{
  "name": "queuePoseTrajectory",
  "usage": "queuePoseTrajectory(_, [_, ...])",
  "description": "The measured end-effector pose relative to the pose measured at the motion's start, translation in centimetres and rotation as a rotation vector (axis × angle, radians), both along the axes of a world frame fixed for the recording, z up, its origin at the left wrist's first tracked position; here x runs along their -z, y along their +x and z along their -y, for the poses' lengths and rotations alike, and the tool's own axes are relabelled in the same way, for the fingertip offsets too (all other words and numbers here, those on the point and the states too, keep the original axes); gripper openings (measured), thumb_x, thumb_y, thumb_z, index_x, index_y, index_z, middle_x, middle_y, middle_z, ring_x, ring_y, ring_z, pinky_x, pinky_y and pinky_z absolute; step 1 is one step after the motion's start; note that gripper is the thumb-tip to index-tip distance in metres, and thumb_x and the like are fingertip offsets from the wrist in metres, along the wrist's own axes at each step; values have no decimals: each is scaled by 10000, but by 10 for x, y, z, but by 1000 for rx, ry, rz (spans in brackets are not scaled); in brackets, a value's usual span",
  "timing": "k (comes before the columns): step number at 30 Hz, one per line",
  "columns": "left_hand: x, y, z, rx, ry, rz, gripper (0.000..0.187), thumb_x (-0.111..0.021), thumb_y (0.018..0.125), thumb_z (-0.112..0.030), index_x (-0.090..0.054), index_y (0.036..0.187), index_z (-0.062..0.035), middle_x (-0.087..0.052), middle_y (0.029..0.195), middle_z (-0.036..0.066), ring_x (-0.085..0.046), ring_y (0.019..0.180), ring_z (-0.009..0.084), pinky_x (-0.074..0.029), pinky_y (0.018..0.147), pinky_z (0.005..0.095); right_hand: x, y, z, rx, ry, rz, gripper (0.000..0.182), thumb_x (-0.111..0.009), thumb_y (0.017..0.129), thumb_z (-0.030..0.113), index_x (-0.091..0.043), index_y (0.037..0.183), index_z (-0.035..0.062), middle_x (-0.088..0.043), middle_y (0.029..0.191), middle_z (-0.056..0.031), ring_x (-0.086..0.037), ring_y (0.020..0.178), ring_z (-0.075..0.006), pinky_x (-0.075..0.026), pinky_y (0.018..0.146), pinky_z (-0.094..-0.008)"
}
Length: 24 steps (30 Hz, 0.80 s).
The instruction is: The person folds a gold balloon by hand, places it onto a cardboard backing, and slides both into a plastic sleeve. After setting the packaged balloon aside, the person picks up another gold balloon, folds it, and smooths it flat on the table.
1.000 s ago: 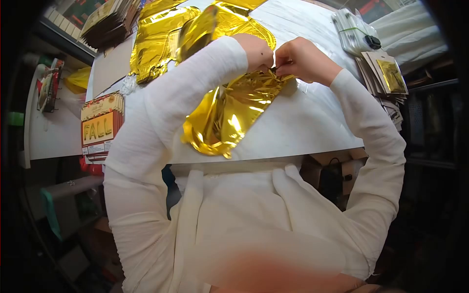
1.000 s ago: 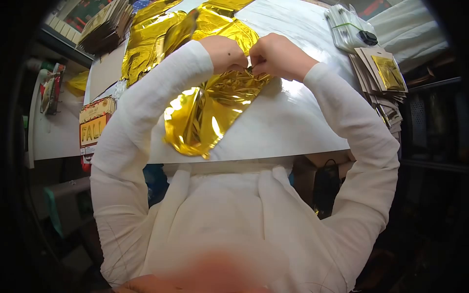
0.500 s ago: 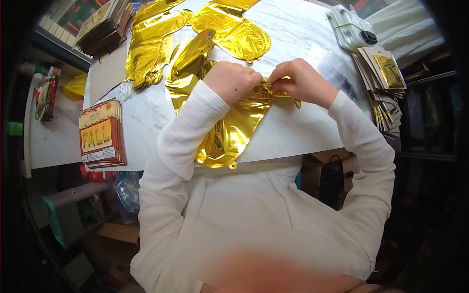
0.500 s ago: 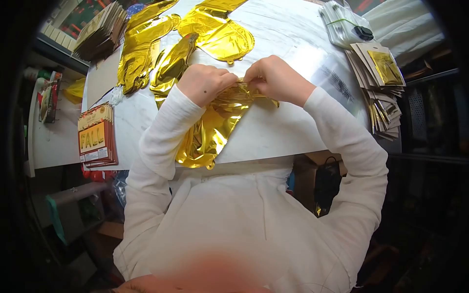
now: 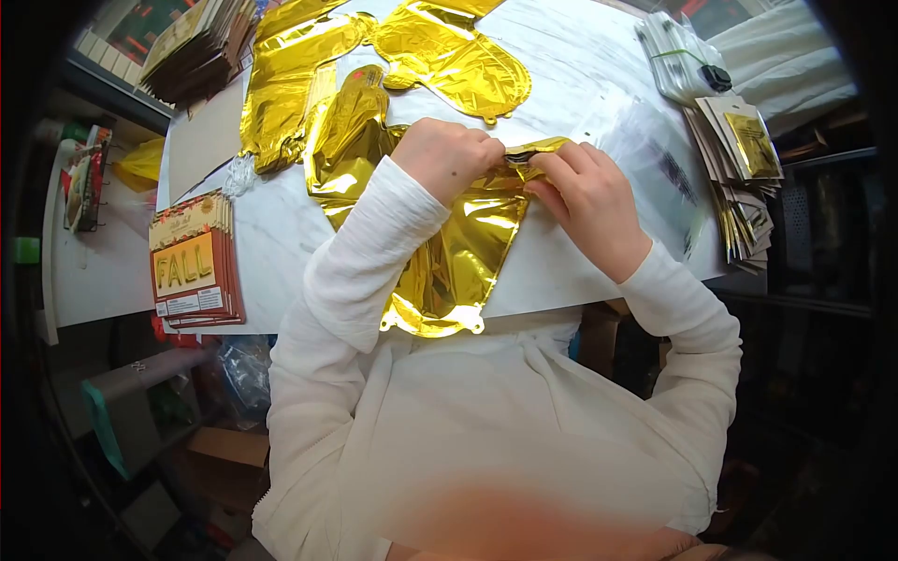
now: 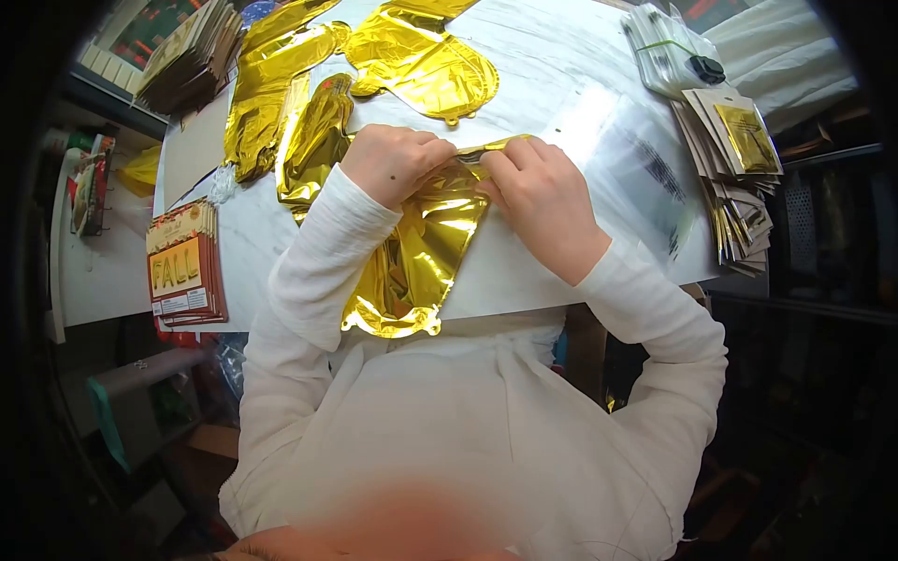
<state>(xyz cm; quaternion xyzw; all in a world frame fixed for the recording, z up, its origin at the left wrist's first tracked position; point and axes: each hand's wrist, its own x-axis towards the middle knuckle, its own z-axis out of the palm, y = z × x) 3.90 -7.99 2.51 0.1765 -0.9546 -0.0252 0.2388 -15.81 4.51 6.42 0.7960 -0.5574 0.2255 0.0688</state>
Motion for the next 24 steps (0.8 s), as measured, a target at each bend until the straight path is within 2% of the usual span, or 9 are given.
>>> queuePoseTrajectory(5, [-1, 0, -1, -4, -9, 9, 72, -705, 822, -183, -664, 872, -150, -666, 754, 18, -699, 711, 239, -532, 585, 375, 3, 1, 0, 43, 70, 4, 122, -728, 894, 103, -701, 1005, 59, -637, 929, -93, -629, 892, -303, -519, 783, -406])
queuePoseTrajectory(8, [0, 0, -2, 1, -16, 10, 75, -704, 819, -185, -658, 866, -150, -666, 754, 20, -699, 709, 242, -533, 587, 377, 19, -1, 4, 15, 141, 74, 94, -735, 879, 96, -713, 961, 55, -663, 922, -102, -641, 866, -312, -530, 764, -408])
queuePoseTrajectory(11, [0, -2, -3, 14, -37, -4, 55, -693, 812, -171, -643, 828, -153, -669, 746, 13, -707, 706, 226, -542, 588, 366, 22, 0, 13, 25, 193, 106, 99, -763, 854, 110, -716, 916, 47, -656, 832, -109, -647, 806, -323, -535, 724, -421])
queuePoseTrajectory(13, [-1, -2, -4, 17, -55, -9, 49, -683, 807, -155, -635, 797, -156, -673, 740, 5, -716, 704, 209, -550, 588, 355, 24, -2, 20, -2, 135, 192, 149, -800, 823, 144, -708, 855, 31, -648, 769, -106, -639, 746, -315, -527, 675, -424])
queuePoseTrajectory(20, [-4, -1, -4, 12, -11, 9, 52, -689, 806, -164, -639, 800, -154, -682, 748, 12, -715, 709, 207, -556, 606, 358, 20, -9, 21, 113, 231, 268, 160, -819, 800, 127, -711, 849, 20, -645, 747, -104, -631, 731, -294, -500, 646, -386])
queuePoseTrajectory(22, [-2, -1, -5, 17, -2, -8, 53, -689, 809, -169, -639, 800, -154, -682, 748, 12, -715, 708, 207, -558, 606, 357, 19, -10, 19, 61, 253, 461, 123, -793, 826, 81, -702, 870, 12, -636, 780, -113, -635, 766, -306, -505, 666, -381])
queuePoseTrajectory(23, [-1, -2, -4, 9, -11, -5, 53, -687, 812, -170, -639, 800, -153, -682, 748, 12, -716, 711, 207, -559, 606, 355, 17, -9, 19, 58, 254, 461, 123, -793, 826, 81, -702, 870, 12, -636, 780, -113, -635, 766, -306, -505, 666, -381])
queuePoseTrajectory(24, [0, -2, -4, 3, -20, -2, 53, -686, 816, -171, -639, 799, -153, -683, 749, 12, -717, 714, 206, -560, 606, 352, 14, -7, 17, 50, 128, 419, 110, -786, 834, 66, -699, 873, 13, -636, 810, -113, -631, 782, -313, -506, 675, -382])
